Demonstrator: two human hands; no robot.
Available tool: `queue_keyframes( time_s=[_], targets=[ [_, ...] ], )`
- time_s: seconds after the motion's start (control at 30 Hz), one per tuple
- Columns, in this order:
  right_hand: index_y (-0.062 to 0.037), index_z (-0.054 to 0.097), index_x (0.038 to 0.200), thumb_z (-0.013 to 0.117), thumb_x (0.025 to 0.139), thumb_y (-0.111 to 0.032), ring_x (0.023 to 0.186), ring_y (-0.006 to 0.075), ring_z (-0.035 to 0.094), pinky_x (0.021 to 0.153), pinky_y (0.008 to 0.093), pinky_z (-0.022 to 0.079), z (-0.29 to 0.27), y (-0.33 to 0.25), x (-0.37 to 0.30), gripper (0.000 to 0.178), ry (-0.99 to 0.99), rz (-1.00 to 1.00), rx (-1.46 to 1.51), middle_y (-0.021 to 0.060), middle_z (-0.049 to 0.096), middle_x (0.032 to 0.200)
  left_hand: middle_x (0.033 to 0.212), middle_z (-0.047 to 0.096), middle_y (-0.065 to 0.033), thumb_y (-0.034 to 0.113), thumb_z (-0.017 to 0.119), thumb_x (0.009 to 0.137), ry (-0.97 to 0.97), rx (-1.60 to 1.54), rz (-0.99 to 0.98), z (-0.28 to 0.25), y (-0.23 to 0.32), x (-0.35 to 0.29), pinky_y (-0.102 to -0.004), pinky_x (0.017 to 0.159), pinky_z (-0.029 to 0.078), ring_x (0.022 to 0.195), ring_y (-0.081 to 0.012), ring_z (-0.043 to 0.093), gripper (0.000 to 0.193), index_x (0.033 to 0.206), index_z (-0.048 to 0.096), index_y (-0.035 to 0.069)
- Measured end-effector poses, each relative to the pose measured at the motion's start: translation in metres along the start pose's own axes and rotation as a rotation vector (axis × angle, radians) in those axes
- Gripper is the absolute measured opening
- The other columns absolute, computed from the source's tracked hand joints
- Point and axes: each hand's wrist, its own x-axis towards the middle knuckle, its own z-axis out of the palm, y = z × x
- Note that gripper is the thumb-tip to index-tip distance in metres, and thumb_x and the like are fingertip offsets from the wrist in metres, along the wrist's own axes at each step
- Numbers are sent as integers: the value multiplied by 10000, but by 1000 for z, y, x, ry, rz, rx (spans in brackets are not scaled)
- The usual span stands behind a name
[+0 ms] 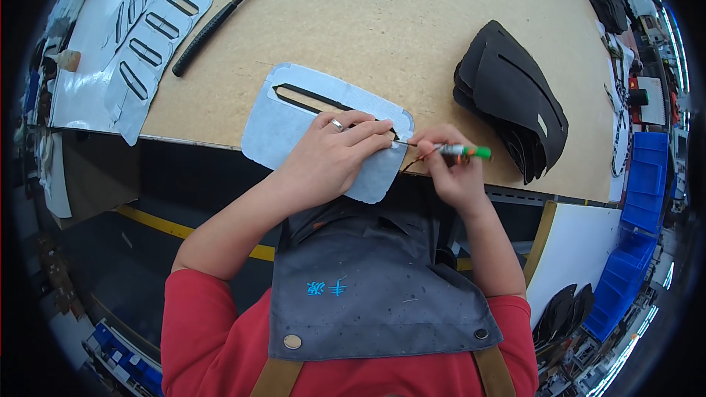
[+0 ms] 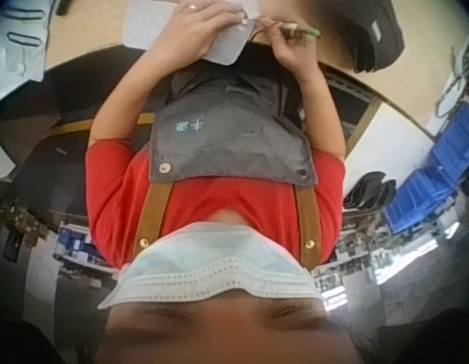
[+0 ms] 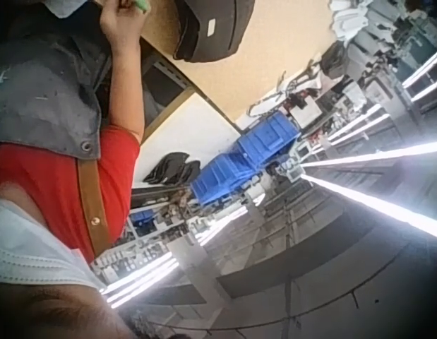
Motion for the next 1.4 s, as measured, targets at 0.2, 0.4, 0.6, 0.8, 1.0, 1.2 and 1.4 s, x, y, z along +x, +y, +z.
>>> queue_keyframes(
  time_s=[0.2,0.4,0.6,0.8,1.0,1.2,1.4],
  targets=[
    [-37,598,875,666,748,6,720,227,628,647,305,484,0,2,-23,150,-84,-533,-644,96,652,972,1223,533,-42,-1,526,744,-3,18,-18,-1,2,1,-375,902,362,1144,-210,482,342,1075,567,77],
    [8,568,956,575,855,8,683,109,581,564,217,495,-13,1,-41,102,330,-264,90,179,608,1019,1246,512,-61,28,515,778,37,229,-89,-2,-3,7,-386,905,376,1136,-244,488,386,1159,546,85],
    [10,579,943,588,852,-2,645,100,576,570,209,498,-7,-1,-49,93,274,-283,-29,169,613,1005,1024,568,-123,230,573,836,67,708,-603,-13,-54,66,-377,608,500,936,-251,589,239,987,580,44],
    [25,557,952,550,884,-27,639,96,567,598,211,487,-11,-2,-56,86,306,-222,-9,149,608,1001,801,610,-109,301,603,820,-88,495,-734,-58,-55,48,-368,609,495,705,-300,613,254,833,587,48],
    [24,520,952,499,927,-73,683,98,564,669,225,482,-2,0,-37,102,233,-117,73,126,604,953,949,580,-57,232,670,758,-14,119,174,-33,-23,6,-371,804,410,949,-240,544,200,911,622,111],
    [19,506,927,476,949,-138,749,115,583,739,248,484,17,5,-10,161,82,-35,229,112,606,907,1007,537,-31,216,672,761,102,185,-67,-8,-4,-6,-379,810,368,934,-241,498,207,948,624,141],
    [6,497,907,456,960,-161,754,113,592,726,243,484,13,6,7,180,58,59,198,98,613,857,1039,544,-27,176,641,787,111,157,-52,-4,-2,-7,-370,847,348,990,-222,506,191,967,610,120]
  ],
)
